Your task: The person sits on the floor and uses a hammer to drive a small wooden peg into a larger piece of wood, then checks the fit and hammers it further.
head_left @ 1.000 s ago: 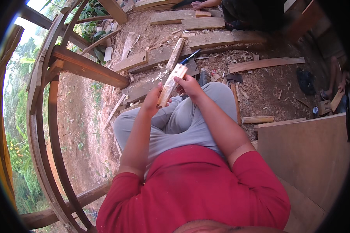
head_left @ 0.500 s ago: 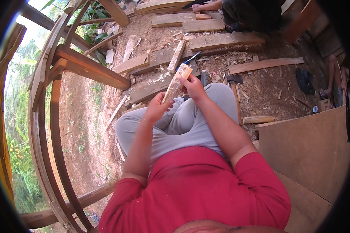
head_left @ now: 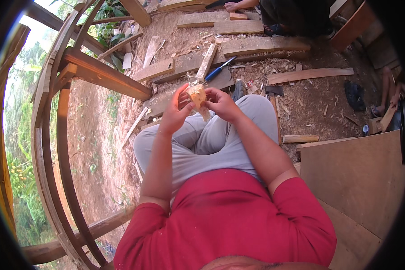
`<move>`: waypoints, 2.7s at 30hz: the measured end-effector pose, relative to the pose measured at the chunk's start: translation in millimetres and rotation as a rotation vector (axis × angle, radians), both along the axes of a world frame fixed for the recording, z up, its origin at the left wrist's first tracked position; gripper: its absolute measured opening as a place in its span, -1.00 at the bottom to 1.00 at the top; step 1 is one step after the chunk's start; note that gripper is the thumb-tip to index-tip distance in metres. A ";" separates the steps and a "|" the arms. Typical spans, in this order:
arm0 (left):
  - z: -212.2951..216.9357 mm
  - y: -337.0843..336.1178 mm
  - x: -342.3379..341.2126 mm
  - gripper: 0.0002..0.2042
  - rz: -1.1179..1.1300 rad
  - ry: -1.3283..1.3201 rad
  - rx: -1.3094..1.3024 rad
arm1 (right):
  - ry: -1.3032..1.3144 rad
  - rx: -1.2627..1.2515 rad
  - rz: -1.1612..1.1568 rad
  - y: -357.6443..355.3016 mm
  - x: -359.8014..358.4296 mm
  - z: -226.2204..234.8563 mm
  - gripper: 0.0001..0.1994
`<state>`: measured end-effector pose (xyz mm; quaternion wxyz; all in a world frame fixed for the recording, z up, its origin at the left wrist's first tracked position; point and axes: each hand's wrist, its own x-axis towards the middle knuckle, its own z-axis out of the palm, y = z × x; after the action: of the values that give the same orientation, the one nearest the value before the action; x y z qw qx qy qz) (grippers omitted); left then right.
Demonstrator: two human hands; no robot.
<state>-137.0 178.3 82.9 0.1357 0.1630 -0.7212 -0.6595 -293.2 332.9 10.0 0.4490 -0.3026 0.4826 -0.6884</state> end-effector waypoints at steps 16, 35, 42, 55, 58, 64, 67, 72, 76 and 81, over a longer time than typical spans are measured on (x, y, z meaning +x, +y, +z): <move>30.8 -18.6 -4.5 -0.44 0.030 -0.124 0.170 | -0.079 0.068 0.255 6.4 -5.3 15.6 -0.46; -0.7 -41.3 6.8 -0.54 0.244 0.123 0.525 | 0.720 0.164 -0.157 7.7 21.2 7.6 -0.52; -26.7 -53.8 19.4 -0.56 0.298 0.172 0.783 | -0.210 0.102 0.291 15.0 -3.2 24.8 -0.43; -103.4 -33.5 -14.0 -0.58 0.197 0.011 1.206 | -0.345 -0.099 0.221 22.1 -5.6 38.0 -0.43; -99.3 -18.4 -21.1 -0.59 0.146 0.009 1.320 | -0.329 -0.101 0.205 21.8 -7.4 32.4 -0.46; -109.0 -17.7 -23.2 -0.55 0.011 -0.035 1.140 | -0.325 -0.090 0.194 20.5 -7.2 30.5 -0.50; -114.3 -19.5 -21.3 -0.55 0.089 -0.029 1.309 | -0.071 -0.114 0.085 15.9 -1.8 23.5 -0.58; -120.1 -24.3 -13.8 -0.53 0.148 -0.161 1.225 | 0.624 0.009 -0.175 16.5 12.0 36.9 -0.59; -103.9 -19.2 -19.3 -0.47 0.236 -0.271 1.127 | 0.737 0.091 -0.326 15.0 17.6 41.0 -0.70; -64.3 -5.2 -4.4 -0.48 0.538 -0.119 0.359 | 0.884 0.161 -0.451 -19.2 21.5 50.2 -0.76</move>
<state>-141.4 173.2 18.6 0.2316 0.4075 -0.5310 -0.7060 -271.7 313.7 60.1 0.0638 -0.4177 0.7316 -0.5349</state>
